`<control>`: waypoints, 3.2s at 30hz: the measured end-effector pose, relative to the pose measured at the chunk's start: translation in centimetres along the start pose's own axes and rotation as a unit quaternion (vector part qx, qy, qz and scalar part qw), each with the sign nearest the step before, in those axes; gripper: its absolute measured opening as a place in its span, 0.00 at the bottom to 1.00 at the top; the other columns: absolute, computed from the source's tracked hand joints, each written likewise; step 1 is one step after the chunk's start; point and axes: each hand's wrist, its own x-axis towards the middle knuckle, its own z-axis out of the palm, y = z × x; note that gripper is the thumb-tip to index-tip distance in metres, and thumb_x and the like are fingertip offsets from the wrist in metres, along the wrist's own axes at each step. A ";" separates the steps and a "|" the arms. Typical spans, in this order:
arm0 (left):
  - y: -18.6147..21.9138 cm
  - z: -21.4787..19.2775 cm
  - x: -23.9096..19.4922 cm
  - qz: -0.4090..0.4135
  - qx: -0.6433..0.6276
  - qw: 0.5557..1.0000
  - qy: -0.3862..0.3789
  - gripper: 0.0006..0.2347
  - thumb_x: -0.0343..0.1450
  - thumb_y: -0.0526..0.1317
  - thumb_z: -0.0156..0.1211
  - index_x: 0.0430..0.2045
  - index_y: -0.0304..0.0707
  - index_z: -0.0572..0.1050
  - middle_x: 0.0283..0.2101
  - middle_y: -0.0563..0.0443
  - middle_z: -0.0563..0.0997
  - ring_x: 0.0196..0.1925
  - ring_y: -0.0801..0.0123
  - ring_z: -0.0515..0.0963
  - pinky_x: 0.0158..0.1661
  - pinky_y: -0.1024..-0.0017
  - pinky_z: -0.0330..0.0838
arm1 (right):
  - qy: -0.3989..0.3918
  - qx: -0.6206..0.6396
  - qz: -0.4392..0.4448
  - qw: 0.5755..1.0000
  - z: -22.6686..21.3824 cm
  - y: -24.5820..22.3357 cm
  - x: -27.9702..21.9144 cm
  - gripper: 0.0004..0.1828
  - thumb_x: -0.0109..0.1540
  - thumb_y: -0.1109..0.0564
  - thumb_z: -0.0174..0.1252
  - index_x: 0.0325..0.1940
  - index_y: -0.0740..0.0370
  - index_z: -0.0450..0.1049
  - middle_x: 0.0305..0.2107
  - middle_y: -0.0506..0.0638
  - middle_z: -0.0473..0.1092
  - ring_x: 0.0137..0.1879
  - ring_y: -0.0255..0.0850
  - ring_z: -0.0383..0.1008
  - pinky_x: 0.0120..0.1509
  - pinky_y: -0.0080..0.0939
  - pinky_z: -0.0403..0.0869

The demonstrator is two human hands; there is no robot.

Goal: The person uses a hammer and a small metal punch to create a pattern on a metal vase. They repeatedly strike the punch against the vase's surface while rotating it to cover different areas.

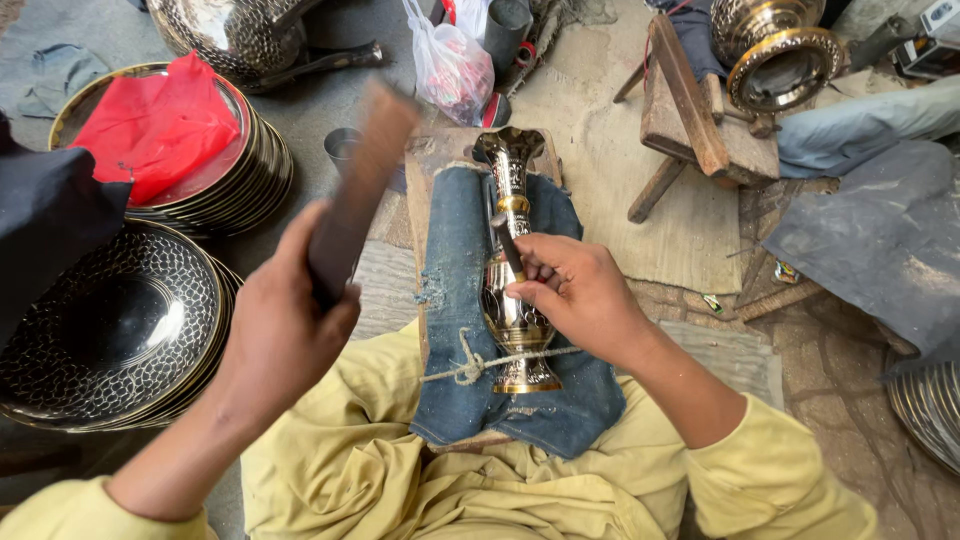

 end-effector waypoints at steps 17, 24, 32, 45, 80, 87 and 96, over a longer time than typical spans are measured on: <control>8.4 -4.1 8.9 0.277 0.155 0.942 -0.108 0.12 0.70 0.35 0.53 0.47 0.43 0.71 0.30 0.44 0.81 0.30 0.45 0.82 0.27 0.50 0.72 | 0.295 0.192 0.008 0.936 5.2 1.7 -3.5 0.16 0.63 0.69 0.64 0.49 0.66 0.65 0.33 0.47 0.71 0.36 0.29 0.72 0.42 0.27 0.74; 9.1 -2.9 9.3 0.187 0.323 0.902 -0.218 0.11 0.72 0.38 0.51 0.48 0.42 0.69 0.29 0.45 0.81 0.28 0.54 0.84 0.25 0.59 0.75 | 0.325 0.229 -0.008 0.917 5.5 2.0 -3.5 0.17 0.63 0.70 0.65 0.48 0.66 0.63 0.36 0.48 0.69 0.41 0.30 0.72 0.46 0.29 0.75; 10.1 -1.9 10.2 0.310 0.194 0.929 -0.057 0.14 0.71 0.38 0.56 0.51 0.42 0.70 0.31 0.48 0.81 0.29 0.53 0.83 0.24 0.58 0.72 | 0.362 0.199 -0.004 0.911 6.6 1.7 -3.6 0.17 0.63 0.71 0.64 0.46 0.65 0.61 0.35 0.50 0.70 0.38 0.32 0.74 0.44 0.30 0.76; 10.7 -3.9 9.9 0.237 0.295 0.907 -0.187 0.10 0.75 0.38 0.50 0.49 0.39 0.68 0.29 0.44 0.81 0.28 0.51 0.84 0.27 0.56 0.74 | 0.289 0.195 0.011 0.937 5.3 1.3 -3.0 0.15 0.63 0.69 0.64 0.44 0.63 0.64 0.32 0.47 0.71 0.36 0.30 0.73 0.43 0.29 0.75; -1.4 9.0 -8.4 -0.175 0.143 0.969 -0.101 0.37 0.60 0.31 0.62 0.69 0.53 0.63 0.36 0.51 0.80 0.32 0.57 0.82 0.32 0.59 0.76 | -0.270 -0.030 -0.133 0.953 -2.9 -0.6 5.5 0.21 0.59 0.62 0.67 0.56 0.62 0.76 0.32 0.49 0.75 0.38 0.38 0.76 0.45 0.39 0.75; -1.9 7.7 -9.4 -0.211 -0.157 0.943 0.203 0.26 0.67 0.34 0.67 0.60 0.34 0.64 0.37 0.47 0.82 0.36 0.64 0.85 0.37 0.66 0.78 | -0.309 -0.029 -0.083 0.947 -3.0 -1.0 5.8 0.20 0.59 0.63 0.60 0.57 0.61 0.74 0.38 0.50 0.77 0.45 0.41 0.84 0.50 0.42 0.80; -3.1 5.3 -6.2 -0.031 0.094 0.987 0.129 0.29 0.62 0.30 0.65 0.62 0.38 0.69 0.39 0.42 0.82 0.37 0.53 0.82 0.36 0.59 0.74 | -0.210 -0.094 -0.199 0.953 -2.3 -0.7 4.4 0.19 0.59 0.62 0.64 0.54 0.64 0.74 0.38 0.55 0.76 0.43 0.50 0.80 0.47 0.46 0.77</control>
